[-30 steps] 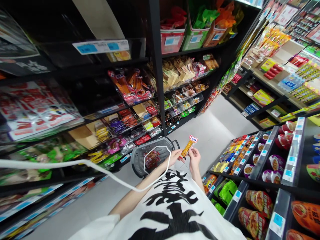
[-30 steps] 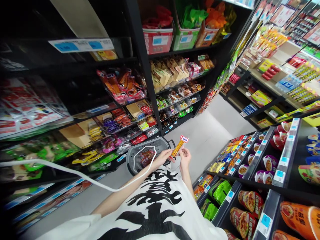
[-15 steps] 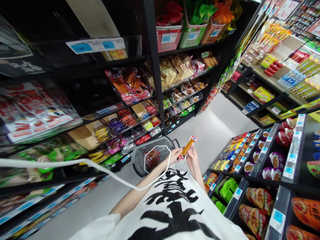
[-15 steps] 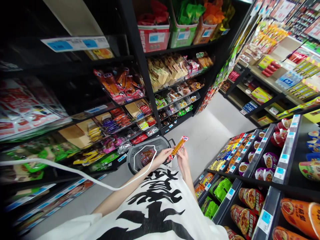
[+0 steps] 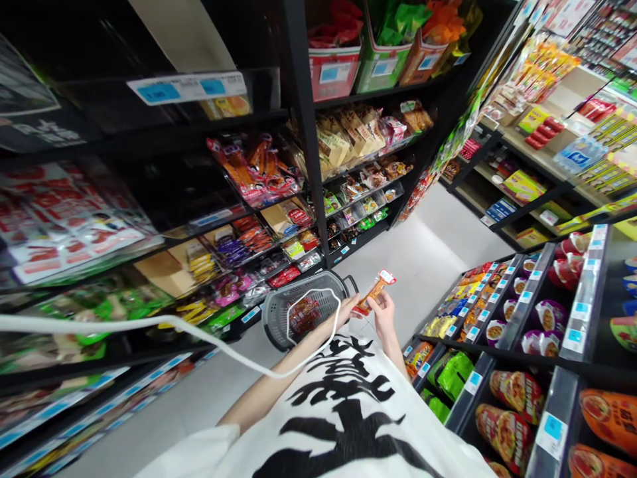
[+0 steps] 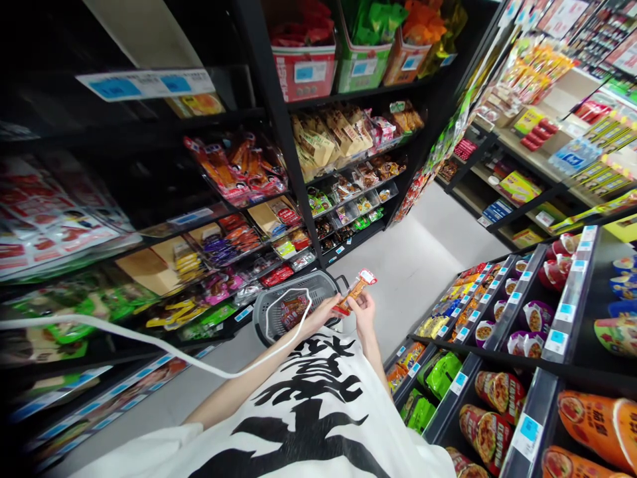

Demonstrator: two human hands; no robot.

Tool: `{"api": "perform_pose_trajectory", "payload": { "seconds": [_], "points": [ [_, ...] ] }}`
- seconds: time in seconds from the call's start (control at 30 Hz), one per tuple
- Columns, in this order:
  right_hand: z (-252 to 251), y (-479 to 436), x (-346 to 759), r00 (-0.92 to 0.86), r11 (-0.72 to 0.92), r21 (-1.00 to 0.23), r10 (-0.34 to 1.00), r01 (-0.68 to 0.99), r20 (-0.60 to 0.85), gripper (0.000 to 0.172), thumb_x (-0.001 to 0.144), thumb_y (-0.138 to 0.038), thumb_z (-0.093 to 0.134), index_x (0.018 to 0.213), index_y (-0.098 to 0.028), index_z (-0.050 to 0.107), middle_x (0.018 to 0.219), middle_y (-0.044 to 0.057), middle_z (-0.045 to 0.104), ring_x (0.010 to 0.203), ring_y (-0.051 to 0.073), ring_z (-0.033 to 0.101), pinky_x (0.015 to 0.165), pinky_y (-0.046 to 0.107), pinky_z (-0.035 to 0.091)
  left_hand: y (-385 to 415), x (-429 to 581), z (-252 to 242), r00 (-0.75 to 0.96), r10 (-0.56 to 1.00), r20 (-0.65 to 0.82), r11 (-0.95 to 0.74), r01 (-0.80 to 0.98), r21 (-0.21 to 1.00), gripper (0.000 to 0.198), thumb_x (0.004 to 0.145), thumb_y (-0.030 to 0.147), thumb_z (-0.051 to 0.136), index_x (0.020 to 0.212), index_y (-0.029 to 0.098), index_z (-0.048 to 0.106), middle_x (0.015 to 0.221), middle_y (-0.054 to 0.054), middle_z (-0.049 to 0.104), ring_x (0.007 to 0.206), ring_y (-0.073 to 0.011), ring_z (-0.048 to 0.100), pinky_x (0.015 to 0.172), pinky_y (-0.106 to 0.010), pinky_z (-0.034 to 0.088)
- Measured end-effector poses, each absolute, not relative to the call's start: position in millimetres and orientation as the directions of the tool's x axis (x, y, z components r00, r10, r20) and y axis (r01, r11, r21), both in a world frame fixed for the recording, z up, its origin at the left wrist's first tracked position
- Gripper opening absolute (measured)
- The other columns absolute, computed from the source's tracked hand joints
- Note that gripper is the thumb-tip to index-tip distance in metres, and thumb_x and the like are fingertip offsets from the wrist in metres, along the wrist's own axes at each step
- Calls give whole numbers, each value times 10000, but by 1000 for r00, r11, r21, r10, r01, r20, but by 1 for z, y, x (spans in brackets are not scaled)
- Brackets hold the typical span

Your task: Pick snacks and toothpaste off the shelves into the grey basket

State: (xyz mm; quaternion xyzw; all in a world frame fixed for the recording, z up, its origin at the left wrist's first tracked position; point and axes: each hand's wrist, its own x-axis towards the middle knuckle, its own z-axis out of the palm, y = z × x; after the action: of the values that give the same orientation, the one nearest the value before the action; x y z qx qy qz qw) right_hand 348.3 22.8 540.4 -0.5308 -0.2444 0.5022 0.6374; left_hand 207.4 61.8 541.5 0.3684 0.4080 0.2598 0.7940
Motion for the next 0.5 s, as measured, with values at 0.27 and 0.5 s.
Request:
{"api": "perform_pose_trajectory", "payload": {
  "seconds": [0.27, 0.5],
  "points": [
    [530, 24, 353, 370, -131, -940, 895, -315, -249, 391, 770, -444, 779, 1050, -171, 749, 1096, 107, 746, 1001, 248, 671, 951, 404, 500, 61, 213, 537, 620, 673, -404, 632, -198, 749, 574, 811, 666, 629, 1053, 151, 702, 961, -122, 703, 953, -251, 651, 827, -350, 474],
    [524, 34, 351, 304, -216, -898, 888, -383, -344, 533, 702, -524, 818, 1123, -203, 753, 1175, 112, 732, 1102, 295, 667, 978, 438, 520, 70, 214, 544, 588, 743, -320, 518, -202, 831, 386, 699, 514, 810, 938, 217, 749, 1008, -148, 709, 1010, -312, 648, 939, -438, 468]
  ]
}}
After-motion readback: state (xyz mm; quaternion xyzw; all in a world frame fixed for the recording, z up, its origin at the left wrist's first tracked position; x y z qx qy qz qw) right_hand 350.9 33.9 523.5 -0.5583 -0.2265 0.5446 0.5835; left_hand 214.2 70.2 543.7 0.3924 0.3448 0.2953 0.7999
